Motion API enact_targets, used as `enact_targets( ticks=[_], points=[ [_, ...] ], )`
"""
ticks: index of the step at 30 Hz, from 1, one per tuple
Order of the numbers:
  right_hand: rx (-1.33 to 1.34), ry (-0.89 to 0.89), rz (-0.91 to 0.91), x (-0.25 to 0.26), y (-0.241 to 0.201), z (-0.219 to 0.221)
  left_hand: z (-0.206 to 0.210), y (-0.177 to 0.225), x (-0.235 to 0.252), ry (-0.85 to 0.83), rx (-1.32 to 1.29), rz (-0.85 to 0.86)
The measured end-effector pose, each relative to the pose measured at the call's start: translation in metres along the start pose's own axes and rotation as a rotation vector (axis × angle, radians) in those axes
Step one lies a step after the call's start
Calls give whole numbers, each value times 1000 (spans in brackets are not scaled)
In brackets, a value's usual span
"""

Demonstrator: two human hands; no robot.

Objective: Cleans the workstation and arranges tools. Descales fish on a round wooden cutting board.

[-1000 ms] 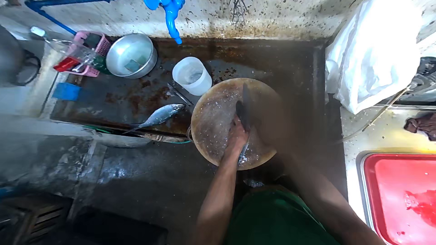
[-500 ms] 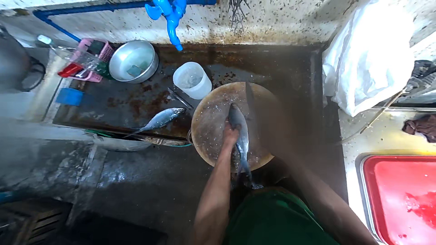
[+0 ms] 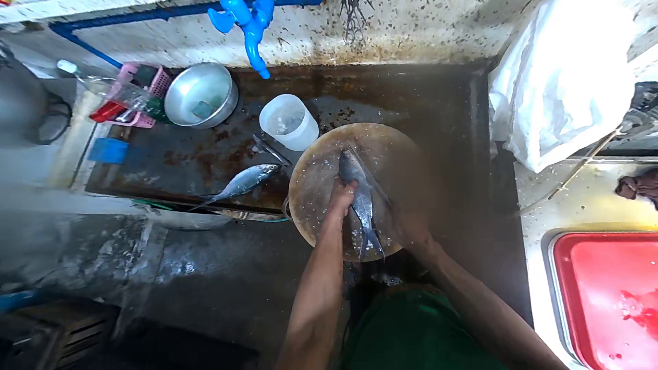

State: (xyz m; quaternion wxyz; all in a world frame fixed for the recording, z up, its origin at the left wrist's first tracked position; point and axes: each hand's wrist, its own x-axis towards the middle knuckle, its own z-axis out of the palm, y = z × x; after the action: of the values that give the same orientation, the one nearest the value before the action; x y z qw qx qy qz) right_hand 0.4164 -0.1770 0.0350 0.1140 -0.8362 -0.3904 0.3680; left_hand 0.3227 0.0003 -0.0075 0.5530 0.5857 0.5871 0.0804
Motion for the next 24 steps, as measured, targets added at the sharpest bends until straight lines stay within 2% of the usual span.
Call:
enact_targets(
  ticks=[4, 7, 9, 11, 13, 14, 15, 16, 18, 20, 24],
  points=[
    [138, -34, 31, 13, -1, 2, 31, 3, -12, 189, 459, 73],
    [355, -23, 48, 17, 1, -20, 46, 6, -23, 238, 542, 59],
    [477, 124, 21, 6, -2, -39, 47, 6, -22, 236, 536, 68],
    [549, 375, -75, -11, -10, -49, 47, 6, -20, 234, 530, 65],
    [535, 571, -145, -16, -16, -39, 46, 4, -19, 236, 541, 62],
    [490, 567, -123, -13, -17, -26, 46, 3, -18, 240, 545, 62],
    [422, 436, -57, -10, -16, -15, 46, 3, -18, 237, 547, 56],
    [340, 226, 18, -4, -15, -9, 46, 4, -19, 232, 546, 48],
    [242, -103, 99, 9, -15, -22, 45, 7, -21, 224, 545, 43],
    [167, -168, 108, 14, -15, -38, 37, 8, -20, 202, 552, 40],
    [202, -123, 67, 21, 15, -48, 1, 7, -6, 117, 416, 54]
  ],
)
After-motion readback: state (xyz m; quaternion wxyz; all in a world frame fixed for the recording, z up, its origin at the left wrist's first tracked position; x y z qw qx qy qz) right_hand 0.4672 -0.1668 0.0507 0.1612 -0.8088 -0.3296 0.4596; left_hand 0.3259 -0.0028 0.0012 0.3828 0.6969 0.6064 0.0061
